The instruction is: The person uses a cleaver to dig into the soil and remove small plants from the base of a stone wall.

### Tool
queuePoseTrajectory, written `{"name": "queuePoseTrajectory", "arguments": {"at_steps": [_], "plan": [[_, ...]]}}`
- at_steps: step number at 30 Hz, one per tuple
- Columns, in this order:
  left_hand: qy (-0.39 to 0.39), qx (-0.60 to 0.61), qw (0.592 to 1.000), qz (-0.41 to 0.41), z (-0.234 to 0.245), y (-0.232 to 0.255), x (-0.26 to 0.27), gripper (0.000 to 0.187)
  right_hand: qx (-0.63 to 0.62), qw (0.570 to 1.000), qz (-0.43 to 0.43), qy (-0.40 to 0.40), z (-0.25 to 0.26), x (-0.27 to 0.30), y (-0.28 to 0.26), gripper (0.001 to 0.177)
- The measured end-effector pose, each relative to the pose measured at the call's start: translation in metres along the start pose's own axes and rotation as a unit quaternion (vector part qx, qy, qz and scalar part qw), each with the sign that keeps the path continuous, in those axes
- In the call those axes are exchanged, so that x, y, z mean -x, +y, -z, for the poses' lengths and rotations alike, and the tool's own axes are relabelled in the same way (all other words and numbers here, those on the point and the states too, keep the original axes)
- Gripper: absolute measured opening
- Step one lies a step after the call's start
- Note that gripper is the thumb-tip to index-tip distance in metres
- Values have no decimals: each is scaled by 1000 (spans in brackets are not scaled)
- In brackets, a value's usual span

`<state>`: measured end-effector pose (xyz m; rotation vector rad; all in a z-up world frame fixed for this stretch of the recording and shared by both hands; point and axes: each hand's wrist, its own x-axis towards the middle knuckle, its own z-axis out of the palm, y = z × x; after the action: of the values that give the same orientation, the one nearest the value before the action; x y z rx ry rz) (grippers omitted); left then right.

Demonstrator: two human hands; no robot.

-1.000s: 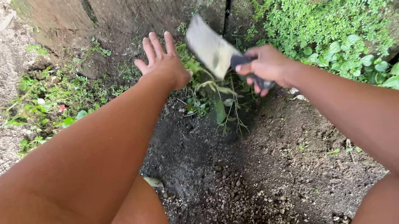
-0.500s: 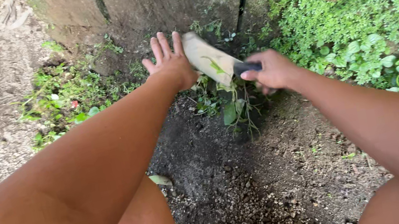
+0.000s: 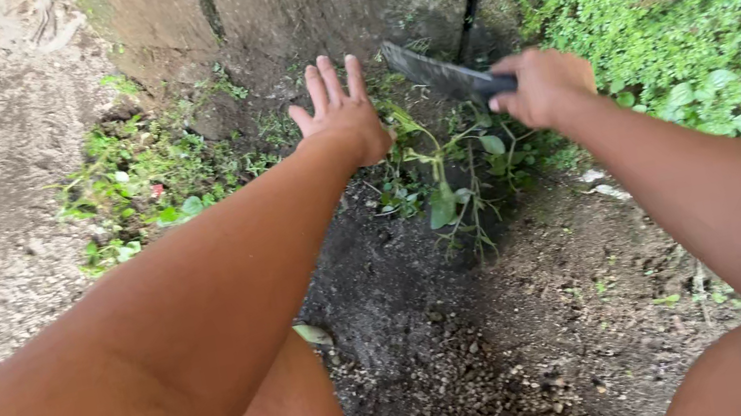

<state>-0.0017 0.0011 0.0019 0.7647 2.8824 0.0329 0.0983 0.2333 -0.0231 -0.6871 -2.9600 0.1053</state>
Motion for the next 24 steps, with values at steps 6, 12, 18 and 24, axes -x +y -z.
{"name": "queuePoseTrajectory", "arguments": {"at_steps": [6, 12, 18, 24], "plan": [[5, -2, 1000, 2, -4, 3, -3, 115, -100, 985, -2, 138, 21, 9, 36, 50], [14, 0, 1000, 4, -5, 7, -4, 115, 86, 984, -131, -89, -1, 14, 59, 51], [-4, 6, 1000, -1, -6, 8, -7, 115, -33, 995, -89, 17, 19, 6, 44, 53], [-12, 8, 1000, -1, -3, 13, -5, 112, -19, 998, -22, 64, 2, -7, 21, 48]]}}
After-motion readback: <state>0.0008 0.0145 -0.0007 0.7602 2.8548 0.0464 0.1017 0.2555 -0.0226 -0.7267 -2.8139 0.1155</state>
